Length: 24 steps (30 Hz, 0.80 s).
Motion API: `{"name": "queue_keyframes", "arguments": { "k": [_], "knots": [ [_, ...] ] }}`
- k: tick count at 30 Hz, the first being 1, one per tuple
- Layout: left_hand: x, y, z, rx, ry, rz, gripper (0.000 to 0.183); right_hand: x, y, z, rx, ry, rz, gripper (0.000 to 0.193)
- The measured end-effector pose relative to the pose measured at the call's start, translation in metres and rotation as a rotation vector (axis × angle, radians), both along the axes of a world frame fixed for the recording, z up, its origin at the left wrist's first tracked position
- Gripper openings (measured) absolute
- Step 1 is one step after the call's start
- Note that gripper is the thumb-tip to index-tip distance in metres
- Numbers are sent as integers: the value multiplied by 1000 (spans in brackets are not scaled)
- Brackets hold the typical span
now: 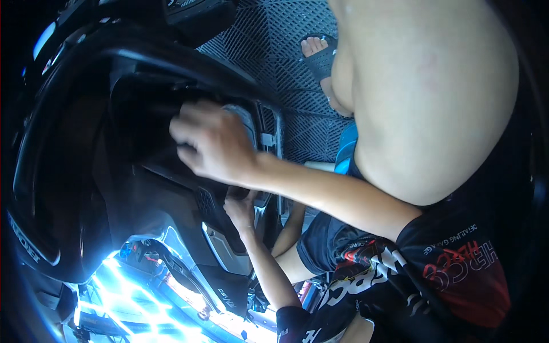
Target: The person installs a metal crash bar onto the side of a motorcycle by positioning the frame against the bike, inserting several bolts by hand, and tightening them with a power drill and a socket wrench.
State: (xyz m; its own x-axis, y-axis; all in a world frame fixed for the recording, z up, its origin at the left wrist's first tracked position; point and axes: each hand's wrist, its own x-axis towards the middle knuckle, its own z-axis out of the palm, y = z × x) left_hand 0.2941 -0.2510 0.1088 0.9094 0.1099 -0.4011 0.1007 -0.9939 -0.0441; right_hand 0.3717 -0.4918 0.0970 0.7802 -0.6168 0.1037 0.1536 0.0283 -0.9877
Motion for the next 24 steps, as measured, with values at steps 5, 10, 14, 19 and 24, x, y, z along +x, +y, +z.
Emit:
{"name": "queue_keyframes", "arguments": {
  "k": [5,10,14,19,24],
  "knots": [
    [-12,-31,26,116,-268,-139,42,11,-24,10,-7,-90,-65,23],
    [-32,-13,9,-364,-350,-66,13,9,-29,18,-105,-49,-30,24],
    [-39,-11,-5,-427,-456,-92,5,9,-32,22,-115,-17,-5,22],
    [-39,-11,-13,-593,-562,-6,5,14,-28,27,-178,11,-48,23],
    [-52,-12,-19,-435,-748,-140,9,16,-22,13,-55,5,117,36]
  ]
}}
